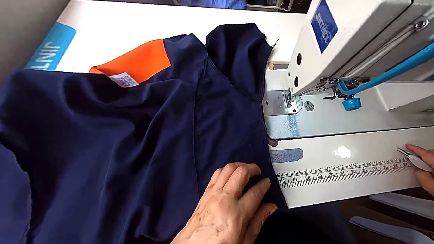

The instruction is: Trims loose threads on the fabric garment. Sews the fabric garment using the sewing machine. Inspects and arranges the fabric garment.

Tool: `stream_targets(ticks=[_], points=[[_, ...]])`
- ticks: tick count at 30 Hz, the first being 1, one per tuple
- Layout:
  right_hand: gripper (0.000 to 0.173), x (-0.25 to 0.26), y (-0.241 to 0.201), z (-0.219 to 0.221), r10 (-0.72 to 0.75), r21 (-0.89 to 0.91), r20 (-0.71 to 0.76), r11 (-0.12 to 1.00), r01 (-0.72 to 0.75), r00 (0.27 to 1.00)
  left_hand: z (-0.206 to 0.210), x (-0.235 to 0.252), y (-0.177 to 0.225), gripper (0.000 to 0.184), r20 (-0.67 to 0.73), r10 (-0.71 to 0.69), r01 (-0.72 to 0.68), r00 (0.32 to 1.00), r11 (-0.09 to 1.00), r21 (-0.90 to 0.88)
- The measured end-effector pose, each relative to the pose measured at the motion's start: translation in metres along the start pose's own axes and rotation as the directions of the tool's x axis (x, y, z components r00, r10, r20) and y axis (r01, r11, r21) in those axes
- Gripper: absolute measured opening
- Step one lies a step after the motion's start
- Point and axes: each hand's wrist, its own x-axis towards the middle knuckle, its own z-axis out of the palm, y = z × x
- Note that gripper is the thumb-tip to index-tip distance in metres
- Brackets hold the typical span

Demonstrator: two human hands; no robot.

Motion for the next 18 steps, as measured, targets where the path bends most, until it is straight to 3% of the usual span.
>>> stream_targets(ticks=[2,5,7,9,11,14,16,18], points=[[0.04,-0.002,-0.015,0.002,-0.075,0.004,-0.075,0.997,0.075,0.994,0.01,0.012,0.001,0.057,-0.031,-0.069,0.072,0.997,0.991,0.112],[0.036,0.007,-0.06,-0.001,-0.281,0.108,-0.224,0.945,0.31,0.933,0.015,0.036,-0.007,0.092,-0.026,-0.176,0.177,0.984,0.963,0.204],[0.028,0.016,-0.102,0.002,-0.351,0.296,-0.288,0.852,0.432,0.891,0.008,0.059,-0.024,0.082,0.043,-0.168,0.156,0.985,0.967,0.202],[0.022,0.026,-0.15,0.005,-0.344,0.504,-0.227,0.759,0.412,0.911,-0.003,0.083,-0.054,0.061,0.13,-0.149,0.123,0.98,0.974,0.192],[0.026,0.043,-0.195,0.005,-0.318,0.678,-0.042,0.687,0.261,0.947,-0.013,0.091,-0.086,0.055,0.201,-0.219,0.174,0.955,0.96,0.221],[0.042,0.077,-0.249,-0.006,-0.233,0.829,0.351,0.527,-0.185,0.907,-0.019,0.069,-0.115,0.06,0.134,-0.242,0.196,0.961,0.937,0.29],[0.046,0.095,-0.276,-0.004,-0.186,0.858,0.477,0.312,-0.409,0.859,-0.022,0.054,-0.117,0.052,0.08,-0.258,0.23,0.963,0.938,0.261],[0.041,0.11,-0.3,0.001,-0.181,0.851,0.525,0.144,-0.506,0.832,-0.024,0.045,-0.117,0.033,-0.007,-0.259,0.255,0.966,0.944,0.209]])
